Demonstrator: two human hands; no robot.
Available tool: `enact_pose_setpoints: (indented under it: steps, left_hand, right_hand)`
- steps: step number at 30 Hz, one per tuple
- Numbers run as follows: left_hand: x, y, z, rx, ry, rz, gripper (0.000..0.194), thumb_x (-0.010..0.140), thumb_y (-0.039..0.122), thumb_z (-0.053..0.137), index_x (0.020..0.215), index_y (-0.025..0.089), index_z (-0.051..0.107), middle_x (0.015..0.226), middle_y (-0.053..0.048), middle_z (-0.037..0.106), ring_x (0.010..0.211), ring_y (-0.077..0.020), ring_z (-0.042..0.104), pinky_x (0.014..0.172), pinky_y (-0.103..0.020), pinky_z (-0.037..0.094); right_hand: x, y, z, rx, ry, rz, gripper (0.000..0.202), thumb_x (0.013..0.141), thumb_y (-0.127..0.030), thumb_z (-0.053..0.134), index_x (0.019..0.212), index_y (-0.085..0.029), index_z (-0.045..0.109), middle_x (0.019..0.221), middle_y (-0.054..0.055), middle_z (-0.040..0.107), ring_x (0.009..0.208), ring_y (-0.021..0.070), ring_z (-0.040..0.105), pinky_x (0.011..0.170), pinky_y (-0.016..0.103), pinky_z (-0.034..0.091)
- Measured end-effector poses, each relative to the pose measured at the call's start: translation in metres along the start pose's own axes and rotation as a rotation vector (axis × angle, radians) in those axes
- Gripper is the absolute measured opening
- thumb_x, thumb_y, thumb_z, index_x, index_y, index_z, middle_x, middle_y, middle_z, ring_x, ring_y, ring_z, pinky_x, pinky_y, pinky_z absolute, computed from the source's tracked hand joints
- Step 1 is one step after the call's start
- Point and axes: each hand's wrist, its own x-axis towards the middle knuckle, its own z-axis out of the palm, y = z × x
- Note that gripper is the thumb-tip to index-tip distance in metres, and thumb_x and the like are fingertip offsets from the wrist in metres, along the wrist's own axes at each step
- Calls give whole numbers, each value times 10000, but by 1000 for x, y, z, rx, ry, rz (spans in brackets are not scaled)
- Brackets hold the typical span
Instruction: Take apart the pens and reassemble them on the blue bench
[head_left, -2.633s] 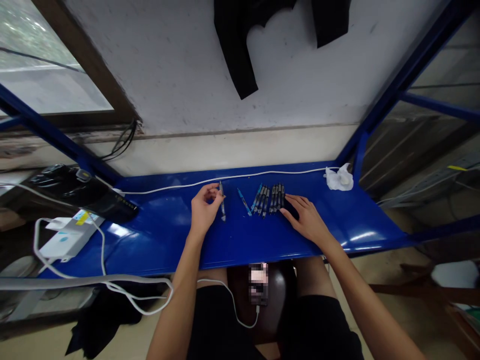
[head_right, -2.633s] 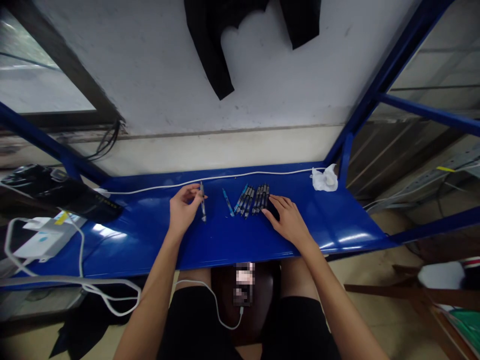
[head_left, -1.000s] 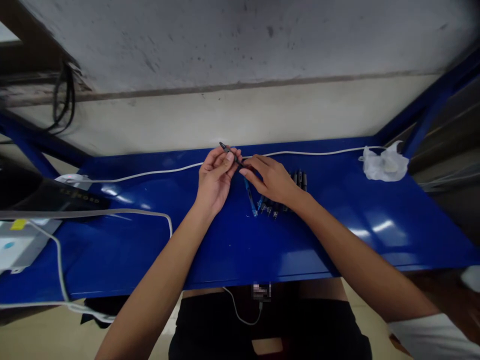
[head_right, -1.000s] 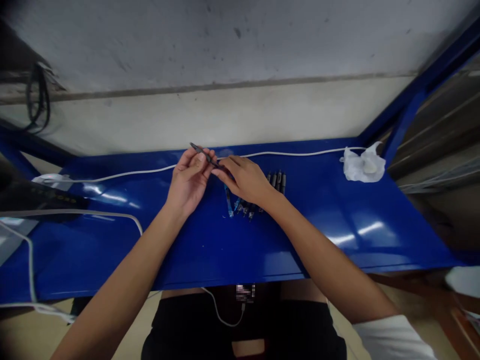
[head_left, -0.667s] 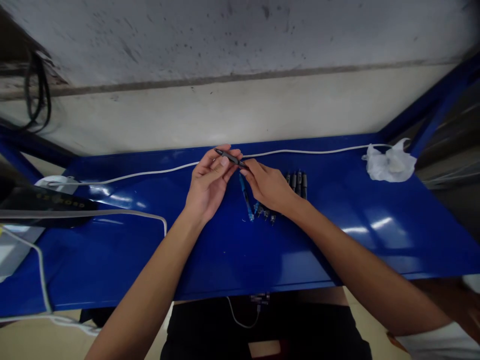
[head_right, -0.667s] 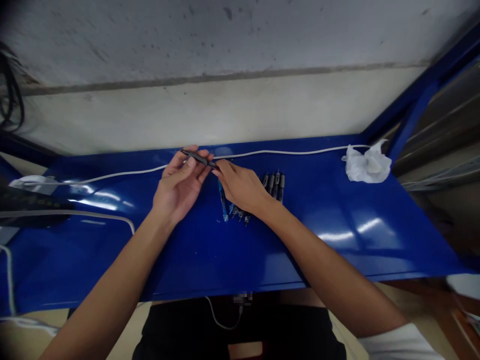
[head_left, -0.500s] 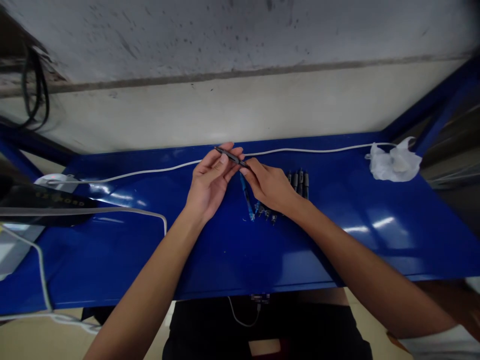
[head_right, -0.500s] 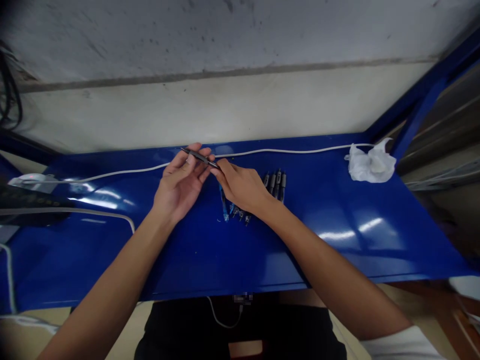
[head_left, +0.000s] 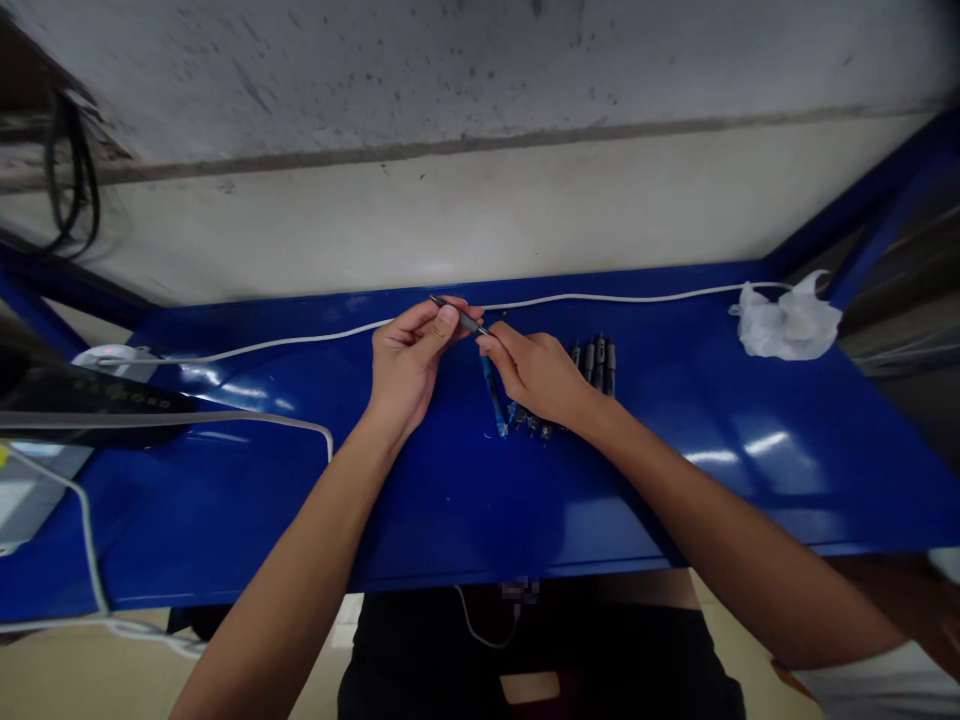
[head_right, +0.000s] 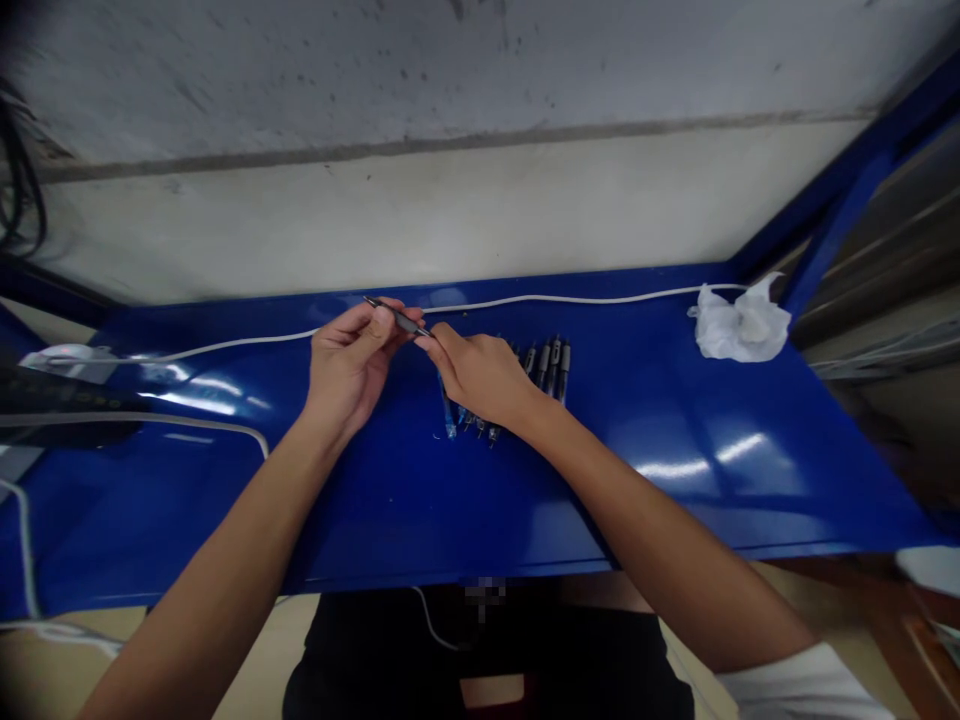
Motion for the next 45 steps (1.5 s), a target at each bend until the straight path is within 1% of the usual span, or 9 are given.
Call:
enact_pose_setpoints:
  steps: [5, 12, 15, 20, 26, 33, 40, 42, 45]
  left_hand:
    - [0, -1, 0, 95, 80, 51, 208, 894, 422, 897, 952, 226, 862, 1007, -65, 846, 926, -194, 785, 925, -356, 632]
    - [5, -9, -2, 167, 195, 93, 290, 840, 419, 938, 726, 209, 774, 778, -14, 770, 768, -151, 736, 806, -306, 613]
    - [4, -9, -2, 103, 153, 57, 293, 806, 432, 963, 827, 223, 759, 781, 11, 746, 745, -132, 713, 781, -280, 607]
    - [0, -4, 2, 36, -32, 1, 380, 854, 413, 930, 1169, 253, 789, 1128, -73, 822, 1056, -225, 774, 968, -381, 625]
    - [2, -13, -2, 104, 91, 27, 205, 856, 382, 931, 912, 232, 802, 808, 0, 750, 756, -135, 713, 801, -284, 600]
    - [0, -3, 2, 12, -70, -31, 387, 833, 330, 938, 1183, 251, 792, 1176, -78, 819, 1084, -223, 766, 996, -378, 612]
    - [4, -10, -2, 95, 48, -27, 211, 833, 349, 947, 957, 235, 819, 820, 2, 760, 736, -119, 696, 793, -267, 594]
    - [4, -11, -3, 84, 36, -34, 236, 837, 366, 945, 1000, 245, 824, 846, 0, 758, 741, -118, 692, 781, -262, 593]
    - [3, -7, -1, 42, -46, -56, 370, 828, 356, 947, 1156, 259, 805, 1088, -54, 809, 915, -169, 755, 875, -314, 620]
  right_hand:
    - [0, -4, -1, 0, -33, 23, 508, 1202, -486, 258, 1228, -163, 650, 904, 87, 776, 727, 189, 689, 659, 284, 402]
    - [2, -5, -5, -158, -69, 10, 582, 1205, -517, 219, 1202, -150, 671, 793, 69, 740, 630, 179, 615, 613, 312, 287]
    - [2, -3, -5, -177, -63, 1, 590, 1204, -527, 220, 1201, -155, 677, 800, 67, 744, 643, 185, 620, 628, 319, 293]
    - [1, 0, -3, -180, -25, 2, 586, 1202, -519, 218, 1243, -154, 674, 838, 76, 763, 660, 188, 625, 640, 323, 305]
    - [0, -1, -1, -210, -45, -10, 621, 1195, -543, 194, 1188, -161, 684, 779, 71, 743, 629, 194, 613, 623, 326, 283]
    - [1, 2, -3, -202, 6, -16, 574, 1198, -499, 230, 1220, -144, 681, 825, 78, 759, 631, 187, 608, 625, 328, 281]
    - [1, 2, -2, -223, -4, -26, 599, 1199, -497, 210, 1154, -148, 695, 750, 69, 735, 607, 180, 593, 621, 331, 271]
    - [1, 0, -2, -231, -8, -27, 600, 1198, -493, 206, 1151, -149, 695, 755, 71, 740, 607, 184, 598, 618, 335, 271]
    - [1, 0, -3, -221, -1, -17, 584, 1195, -485, 212, 1171, -148, 688, 788, 78, 755, 619, 186, 608, 619, 335, 288]
